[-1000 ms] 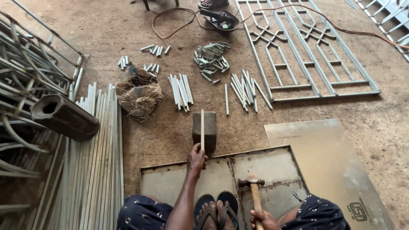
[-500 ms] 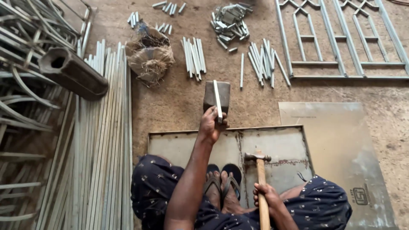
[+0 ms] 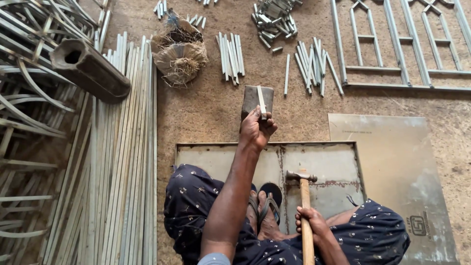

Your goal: Hammering and shaping small metal rods against an anvil-like block on a fabrication floor.

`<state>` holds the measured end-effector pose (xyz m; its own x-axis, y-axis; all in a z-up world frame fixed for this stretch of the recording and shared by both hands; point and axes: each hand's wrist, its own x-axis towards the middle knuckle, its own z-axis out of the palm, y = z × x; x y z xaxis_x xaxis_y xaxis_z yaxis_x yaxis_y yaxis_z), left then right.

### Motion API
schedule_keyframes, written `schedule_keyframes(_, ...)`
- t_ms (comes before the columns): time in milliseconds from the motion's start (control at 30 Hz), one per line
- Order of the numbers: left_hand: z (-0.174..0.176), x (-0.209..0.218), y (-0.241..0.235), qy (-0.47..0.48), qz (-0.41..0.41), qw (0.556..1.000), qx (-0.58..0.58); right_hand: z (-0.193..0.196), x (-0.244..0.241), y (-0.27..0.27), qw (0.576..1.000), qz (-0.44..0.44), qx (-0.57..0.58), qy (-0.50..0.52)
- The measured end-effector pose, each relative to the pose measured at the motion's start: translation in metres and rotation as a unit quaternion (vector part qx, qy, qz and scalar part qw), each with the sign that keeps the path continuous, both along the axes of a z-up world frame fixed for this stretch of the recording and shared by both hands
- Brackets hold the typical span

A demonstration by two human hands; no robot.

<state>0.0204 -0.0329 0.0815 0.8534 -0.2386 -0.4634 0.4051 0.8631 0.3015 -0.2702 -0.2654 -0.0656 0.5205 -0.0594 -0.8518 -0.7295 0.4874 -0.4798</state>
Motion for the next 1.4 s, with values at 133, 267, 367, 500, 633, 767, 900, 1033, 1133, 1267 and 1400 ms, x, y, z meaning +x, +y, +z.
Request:
schedule_keyframes(133,0.001,0.0,0.003,0.008,0.002,1.0,0.005,0.002,0.002,0.0,0.999,-0.015,0.029,0.008)
schedule_keyframes(267,-0.001,-0.012,0.012,0.001,-0.057,0.996,0.067,0.011,0.002,0.003,1.0,-0.002,0.01,0.02)
schedule_keyframes(367,-0.036,-0.025,0.02,-0.005,-0.114,0.974,0.195,0.01,-0.002,0.003,0.998,0.042,-0.032,-0.022)
schedule_keyframes(500,-0.109,-0.023,0.026,-0.022,-0.177,0.908,0.379,0.028,-0.003,0.008,0.982,0.113,-0.125,-0.089)
schedule_keyframes(633,-0.111,-0.016,0.024,-0.026,-0.179,0.893,0.413,0.094,0.018,0.028,0.965,0.175,-0.157,-0.113)
schedule_keyframes(767,-0.086,-0.009,0.018,0.022,-0.188,0.912,0.364,0.172,0.056,0.035,0.909,0.225,-0.225,-0.269)
schedule_keyframes(900,-0.088,-0.014,0.007,0.027,-0.193,0.875,0.444,0.26,0.112,0.059,0.789,0.19,-0.372,-0.452)
schedule_keyframes(1033,-0.081,-0.025,0.005,0.04,-0.186,0.862,0.47,0.208,0.193,0.068,0.709,0.211,-0.504,-0.446)
schedule_keyframes(1133,-0.075,-0.028,0.007,0.044,-0.183,0.855,0.483,0.137,0.234,0.066,0.639,0.27,-0.607,-0.389)
schedule_keyframes(1267,-0.078,-0.027,0.001,0.043,-0.189,0.868,0.457,0.17,0.254,0.066,0.635,0.377,-0.602,-0.303)
schedule_keyframes(1400,-0.09,-0.038,-0.005,0.077,-0.208,0.869,0.442,0.266,0.238,0.086,0.647,0.272,-0.554,-0.449)
